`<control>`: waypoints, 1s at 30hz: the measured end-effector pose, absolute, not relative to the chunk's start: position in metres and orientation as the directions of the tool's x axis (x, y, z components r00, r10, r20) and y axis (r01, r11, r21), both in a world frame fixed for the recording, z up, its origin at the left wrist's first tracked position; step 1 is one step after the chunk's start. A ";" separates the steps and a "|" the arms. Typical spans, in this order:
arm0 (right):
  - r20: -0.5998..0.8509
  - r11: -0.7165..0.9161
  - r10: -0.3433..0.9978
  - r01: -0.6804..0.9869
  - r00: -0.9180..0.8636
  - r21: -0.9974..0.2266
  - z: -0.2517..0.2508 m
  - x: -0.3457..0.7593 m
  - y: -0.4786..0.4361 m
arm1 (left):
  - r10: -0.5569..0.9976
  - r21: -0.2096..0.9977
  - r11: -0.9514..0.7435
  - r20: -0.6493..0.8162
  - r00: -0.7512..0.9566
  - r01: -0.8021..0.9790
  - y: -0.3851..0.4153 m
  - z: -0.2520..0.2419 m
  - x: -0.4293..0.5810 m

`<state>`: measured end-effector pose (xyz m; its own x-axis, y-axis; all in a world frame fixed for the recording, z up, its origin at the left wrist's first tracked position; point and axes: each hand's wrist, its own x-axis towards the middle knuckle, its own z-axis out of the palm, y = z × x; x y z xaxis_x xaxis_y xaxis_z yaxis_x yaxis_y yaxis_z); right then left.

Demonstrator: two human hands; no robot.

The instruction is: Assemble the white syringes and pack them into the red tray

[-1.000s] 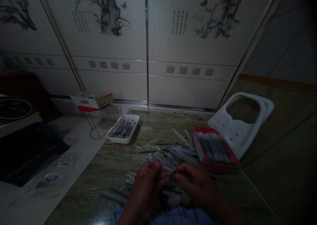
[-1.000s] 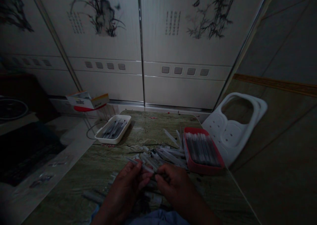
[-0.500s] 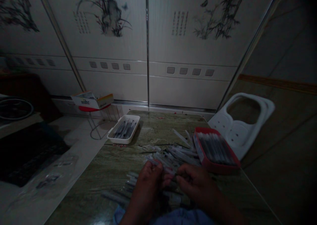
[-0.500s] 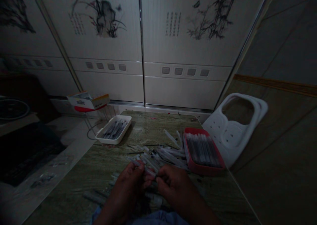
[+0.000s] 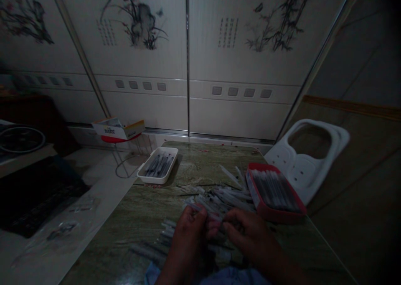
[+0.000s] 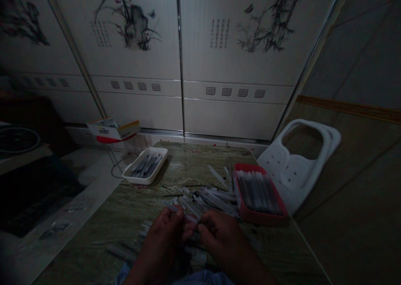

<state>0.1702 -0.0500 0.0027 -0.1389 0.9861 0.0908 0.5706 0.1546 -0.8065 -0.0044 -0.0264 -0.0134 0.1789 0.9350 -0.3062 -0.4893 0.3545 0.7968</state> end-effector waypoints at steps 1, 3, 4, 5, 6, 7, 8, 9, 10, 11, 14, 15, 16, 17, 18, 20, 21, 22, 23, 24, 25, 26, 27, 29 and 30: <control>0.096 0.155 0.986 0.557 -0.134 -0.816 0.003 0.170 -0.050 | 0.936 0.796 0.351 -0.307 0.169 -0.494 -0.026 -0.013 -0.004; 0.092 0.147 0.987 0.532 -0.129 -0.834 0.005 0.169 -0.051 | 0.934 0.786 0.355 -0.319 0.160 -0.506 -0.026 -0.012 -0.004; 0.086 0.139 0.988 0.522 -0.125 -0.842 0.006 0.169 -0.051 | 0.932 0.777 0.360 -0.326 0.159 -0.516 -0.026 -0.011 -0.004; 0.082 0.135 0.989 0.513 -0.124 -0.848 0.007 0.169 -0.051 | 0.929 0.767 0.367 -0.331 0.165 -0.527 -0.026 -0.011 -0.005; 0.083 0.135 0.989 0.504 -0.125 -0.853 0.007 0.168 -0.051 | 0.926 0.754 0.374 -0.336 0.172 -0.540 -0.027 -0.011 -0.005; 0.084 0.137 0.988 0.497 -0.128 -0.857 0.007 0.168 -0.052 | 0.924 0.742 0.379 -0.337 0.180 -0.553 -0.027 -0.011 -0.005; 0.085 0.138 0.988 0.490 -0.130 -0.860 0.007 0.168 -0.052 | 0.923 0.732 0.381 -0.337 0.186 -0.564 -0.027 -0.010 -0.005; 0.082 0.136 0.988 0.483 -0.131 -0.865 0.007 0.168 -0.052 | 0.923 0.726 0.381 -0.337 0.187 -0.573 -0.027 -0.010 -0.005; 0.074 0.129 0.988 0.473 -0.133 -0.871 0.007 0.167 -0.052 | 0.923 0.722 0.380 -0.337 0.185 -0.578 -0.028 -0.010 -0.006; 0.064 0.119 0.989 0.464 -0.132 -0.878 0.006 0.167 -0.052 | 0.923 0.720 0.379 -0.336 0.186 -0.581 -0.028 -0.010 -0.006; 0.047 0.099 0.991 0.446 -0.126 -0.890 0.005 0.165 -0.053 | 0.929 0.723 0.367 -0.316 0.192 -0.585 -0.028 -0.008 -0.007; 0.047 0.099 0.991 0.442 -0.128 -0.892 0.004 0.164 -0.054 | 0.933 0.728 0.360 -0.302 0.197 -0.583 -0.028 -0.008 -0.007; 0.047 0.100 0.990 0.436 -0.130 -0.895 0.004 0.163 -0.054 | 0.936 0.735 0.352 -0.290 0.200 -0.580 -0.028 -0.008 -0.007; 0.044 0.096 0.990 0.424 -0.132 -0.900 0.003 0.163 -0.055 | 0.939 0.741 0.344 -0.280 0.199 -0.576 -0.028 -0.008 -0.007; 0.036 0.087 0.991 0.407 -0.130 -0.909 0.003 0.162 -0.055 | 0.941 0.745 0.339 -0.275 0.198 -0.574 -0.028 -0.007 -0.007; 0.007 0.050 0.993 0.360 -0.118 -0.932 0.002 0.161 -0.055 | 0.942 0.744 0.334 -0.274 0.192 -0.579 -0.028 -0.007 -0.007; -0.007 0.030 0.994 0.333 -0.110 -0.942 0.002 0.161 -0.054 | 0.943 0.741 0.333 -0.274 0.190 -0.584 -0.028 -0.007 -0.007; -0.012 0.020 0.995 0.310 -0.101 -0.950 0.001 0.160 -0.054 | 0.943 0.737 0.331 -0.274 0.188 -0.589 -0.029 -0.007 -0.007; -0.007 0.020 0.996 0.295 -0.091 -0.955 0.001 0.160 -0.053 | 0.944 0.734 0.330 -0.272 0.188 -0.593 -0.029 -0.007 -0.007; 0.004 0.026 0.997 0.288 -0.078 -0.957 0.000 0.160 -0.052 | 0.944 0.733 0.329 -0.269 0.191 -0.596 -0.029 -0.007 -0.007; 0.018 0.036 0.998 0.290 -0.067 -0.956 -0.001 0.160 -0.052 | 0.944 0.732 0.330 -0.267 0.195 -0.597 -0.029 -0.007 -0.007; 0.029 0.046 0.998 0.298 -0.058 -0.953 -0.001 0.160 -0.052 | 0.943 0.730 0.334 -0.267 0.200 -0.597 -0.029 -0.007 -0.007; 0.035 0.050 0.998 0.310 -0.053 -0.950 -0.001 0.160 -0.052 | 0.941 0.727 0.338 -0.269 0.206 -0.598 -0.029 -0.007 -0.007; 0.028 0.046 0.998 0.325 -0.059 -0.945 0.000 0.160 -0.053 | 0.938 0.721 0.346 -0.272 0.214 -0.600 -0.029 -0.008 -0.007; 0.022 0.043 0.997 0.325 -0.068 -0.945 0.001 0.160 -0.053 | 0.936 0.719 0.352 -0.276 0.218 -0.599 -0.029 -0.008 -0.007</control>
<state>0.1602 -0.0534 0.0008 -0.0681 0.9974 0.0216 0.3252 0.0427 -0.9447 -0.0067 -0.0285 -0.0080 0.2185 0.9360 -0.2759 -0.5992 0.3519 0.7191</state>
